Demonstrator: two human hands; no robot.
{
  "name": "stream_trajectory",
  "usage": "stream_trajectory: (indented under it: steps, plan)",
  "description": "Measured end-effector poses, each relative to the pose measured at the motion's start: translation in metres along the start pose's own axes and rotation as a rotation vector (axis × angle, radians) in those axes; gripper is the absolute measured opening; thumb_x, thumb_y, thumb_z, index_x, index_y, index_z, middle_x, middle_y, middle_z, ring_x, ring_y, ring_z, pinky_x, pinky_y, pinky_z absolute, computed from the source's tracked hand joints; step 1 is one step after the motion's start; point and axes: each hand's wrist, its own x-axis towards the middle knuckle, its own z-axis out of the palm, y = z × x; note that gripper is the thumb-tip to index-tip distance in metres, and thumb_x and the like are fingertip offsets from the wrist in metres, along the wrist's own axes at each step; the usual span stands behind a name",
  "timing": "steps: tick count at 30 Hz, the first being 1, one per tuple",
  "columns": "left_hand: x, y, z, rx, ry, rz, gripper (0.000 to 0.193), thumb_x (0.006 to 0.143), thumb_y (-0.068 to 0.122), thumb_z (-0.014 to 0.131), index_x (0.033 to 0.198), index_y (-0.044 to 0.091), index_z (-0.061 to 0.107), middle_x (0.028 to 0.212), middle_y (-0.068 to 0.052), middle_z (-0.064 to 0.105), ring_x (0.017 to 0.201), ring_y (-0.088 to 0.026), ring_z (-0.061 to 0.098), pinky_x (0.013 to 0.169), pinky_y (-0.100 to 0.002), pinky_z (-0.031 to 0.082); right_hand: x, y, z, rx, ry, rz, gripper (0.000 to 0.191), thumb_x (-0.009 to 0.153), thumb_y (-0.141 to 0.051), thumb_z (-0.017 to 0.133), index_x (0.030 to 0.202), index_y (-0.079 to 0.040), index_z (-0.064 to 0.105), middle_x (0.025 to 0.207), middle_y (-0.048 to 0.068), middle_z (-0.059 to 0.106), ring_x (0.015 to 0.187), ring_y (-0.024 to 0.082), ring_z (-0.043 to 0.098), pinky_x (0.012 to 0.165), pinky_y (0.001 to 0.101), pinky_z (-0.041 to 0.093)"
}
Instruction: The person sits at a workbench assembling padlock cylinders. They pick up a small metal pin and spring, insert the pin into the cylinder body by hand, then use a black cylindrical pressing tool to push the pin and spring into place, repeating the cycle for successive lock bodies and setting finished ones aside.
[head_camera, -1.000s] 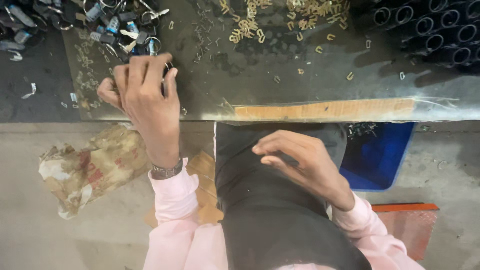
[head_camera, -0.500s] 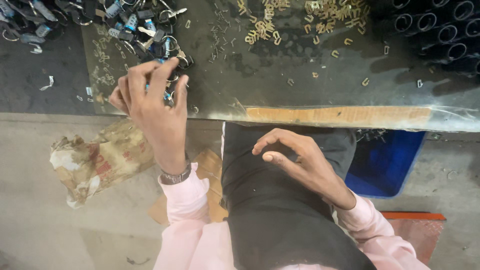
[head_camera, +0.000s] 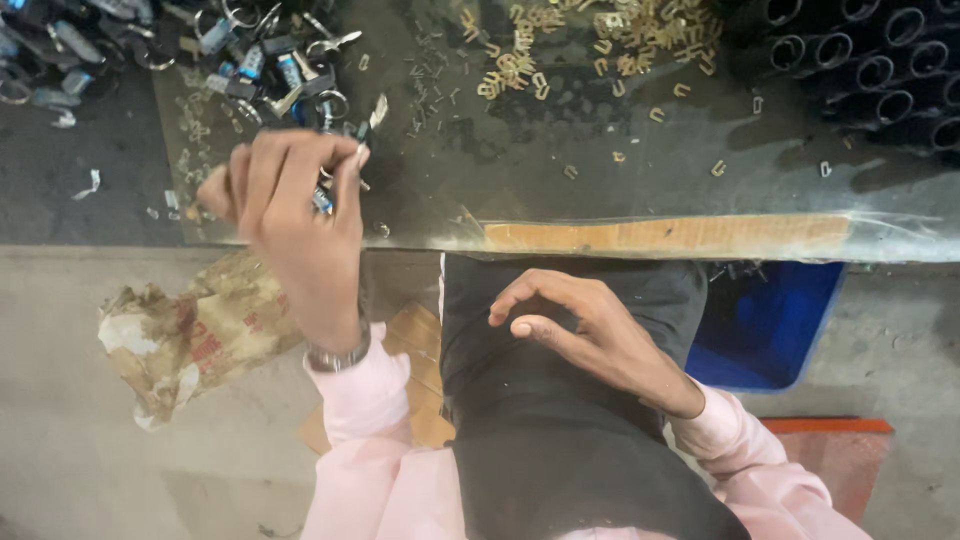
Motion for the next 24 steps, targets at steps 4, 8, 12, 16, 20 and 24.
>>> stream_trajectory:
  steps: [4, 8, 12, 16, 20, 24]
  plan:
    - [-0.023, 0.045, -0.021, -0.308, -0.021, -0.047, 0.007, 0.098, 0.012, 0.075, 0.098, 0.017, 0.07, 0.103, 0.005, 0.069, 0.099, -0.016, 0.064, 0.102, -0.034, 0.038, -0.006, 0.012, 0.004, 0.402, -0.026, 0.038, 0.042, 0.106, -0.033, 0.052, 0.134, -0.002, 0.061, 0.12, 0.008, 0.069, 0.097, 0.017, 0.065, 0.091, 0.0335, 0.055]
    - [-0.035, 0.062, -0.019, -0.492, -0.325, 0.41, 0.018, 0.087, 0.025, 0.082, 0.103, 0.021, 0.075, 0.106, 0.006, 0.072, 0.105, -0.015, 0.067, 0.095, -0.04, 0.036, -0.009, 0.028, 0.009, 0.613, 0.113, 0.106, 0.051, 0.108, -0.041, 0.041, 0.14, -0.004, 0.055, 0.12, 0.008, 0.065, 0.097, 0.015, 0.065, 0.09, 0.0308, 0.052]
    - [-0.033, 0.069, 0.001, -0.649, -0.347, 0.293, 0.035, 0.089, 0.039, 0.081, 0.116, 0.018, 0.074, 0.105, 0.003, 0.066, 0.101, -0.02, 0.062, 0.095, -0.038, 0.037, -0.026, 0.034, 0.007, 0.308, 0.396, -0.008, 0.035, 0.11, -0.024, 0.045, 0.125, 0.001, 0.064, 0.11, 0.01, 0.064, 0.092, 0.015, 0.062, 0.087, 0.0311, 0.052]
    - [-0.028, 0.079, 0.028, -0.419, -0.297, 0.225, 0.052, 0.089, 0.045, 0.078, 0.131, 0.014, 0.072, 0.11, -0.002, 0.059, 0.107, -0.023, 0.055, 0.098, -0.042, 0.034, -0.054, 0.037, -0.001, -0.268, 0.523, -0.246, 0.025, 0.106, -0.012, 0.05, 0.121, 0.003, 0.064, 0.108, 0.01, 0.064, 0.099, 0.019, 0.063, 0.089, 0.03, 0.051]
    - [-0.03, 0.079, 0.046, -0.21, -0.313, 0.353, 0.068, 0.078, 0.053, 0.077, 0.13, 0.009, 0.071, 0.11, -0.006, 0.056, 0.111, -0.027, 0.049, 0.097, -0.047, 0.031, -0.07, 0.05, -0.005, -0.047, 0.648, -0.211, 0.008, 0.098, -0.003, 0.054, 0.103, -0.002, 0.06, 0.094, 0.01, 0.059, 0.083, 0.017, 0.056, 0.079, 0.03, 0.046]
    - [-0.05, 0.073, 0.044, -0.27, -0.255, 0.358, 0.032, 0.088, 0.031, 0.084, 0.115, 0.017, 0.073, 0.109, 0.001, 0.061, 0.112, -0.024, 0.055, 0.102, -0.045, 0.031, -0.074, 0.055, -0.004, 0.454, 0.602, -0.305, 0.012, 0.109, -0.01, 0.048, 0.102, -0.004, 0.056, 0.092, 0.008, 0.053, 0.087, 0.017, 0.055, 0.086, 0.032, 0.046]
